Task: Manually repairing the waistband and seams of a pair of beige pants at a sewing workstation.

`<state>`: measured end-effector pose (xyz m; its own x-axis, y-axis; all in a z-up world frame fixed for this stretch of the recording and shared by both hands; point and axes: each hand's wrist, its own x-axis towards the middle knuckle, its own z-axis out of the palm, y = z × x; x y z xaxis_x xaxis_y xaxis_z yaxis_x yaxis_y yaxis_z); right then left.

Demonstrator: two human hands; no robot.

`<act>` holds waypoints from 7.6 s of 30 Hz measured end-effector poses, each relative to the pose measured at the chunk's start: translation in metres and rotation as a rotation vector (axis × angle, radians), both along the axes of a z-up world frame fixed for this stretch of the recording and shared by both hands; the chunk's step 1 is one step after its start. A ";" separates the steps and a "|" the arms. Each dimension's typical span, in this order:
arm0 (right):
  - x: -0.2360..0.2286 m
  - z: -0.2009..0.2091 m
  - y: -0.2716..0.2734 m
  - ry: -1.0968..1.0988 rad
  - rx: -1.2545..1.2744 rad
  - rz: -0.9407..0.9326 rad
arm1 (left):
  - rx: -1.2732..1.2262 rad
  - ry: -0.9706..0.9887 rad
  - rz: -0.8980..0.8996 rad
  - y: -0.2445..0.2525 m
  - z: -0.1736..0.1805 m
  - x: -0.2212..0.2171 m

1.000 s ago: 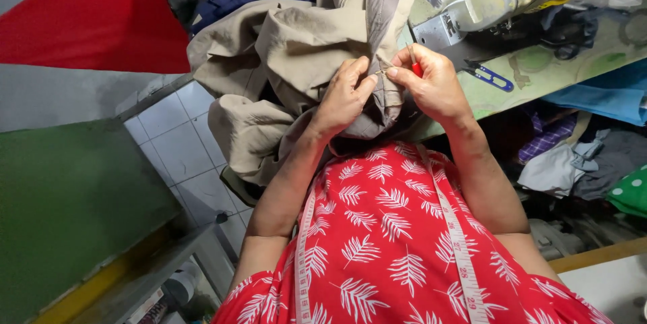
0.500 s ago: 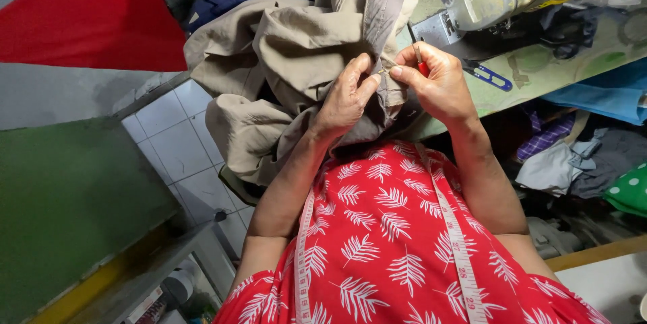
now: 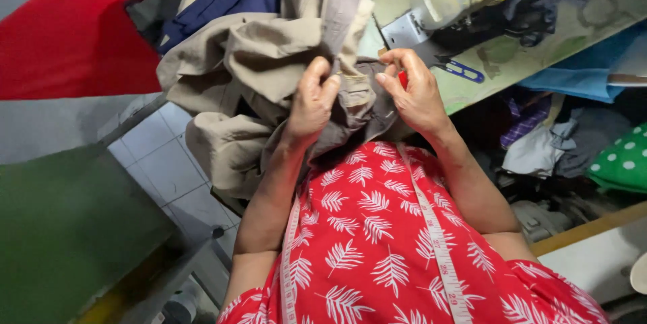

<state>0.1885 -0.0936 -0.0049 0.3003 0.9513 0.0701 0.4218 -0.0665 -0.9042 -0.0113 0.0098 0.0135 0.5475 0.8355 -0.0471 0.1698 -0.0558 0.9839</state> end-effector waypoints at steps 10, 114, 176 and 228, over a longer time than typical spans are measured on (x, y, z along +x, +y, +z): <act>0.059 -0.136 -0.078 -0.533 0.004 -0.293 | -0.070 -0.052 0.069 -0.006 0.007 0.004; 0.187 -0.235 -0.010 -0.791 -0.158 -0.330 | -0.154 -0.198 0.258 -0.017 -0.010 0.003; -0.053 0.027 0.016 -0.421 0.409 -0.066 | 0.083 -0.005 0.211 -0.019 0.005 0.013; -0.041 0.030 0.011 -0.035 0.117 -0.103 | 0.060 -0.024 0.177 -0.008 -0.017 0.017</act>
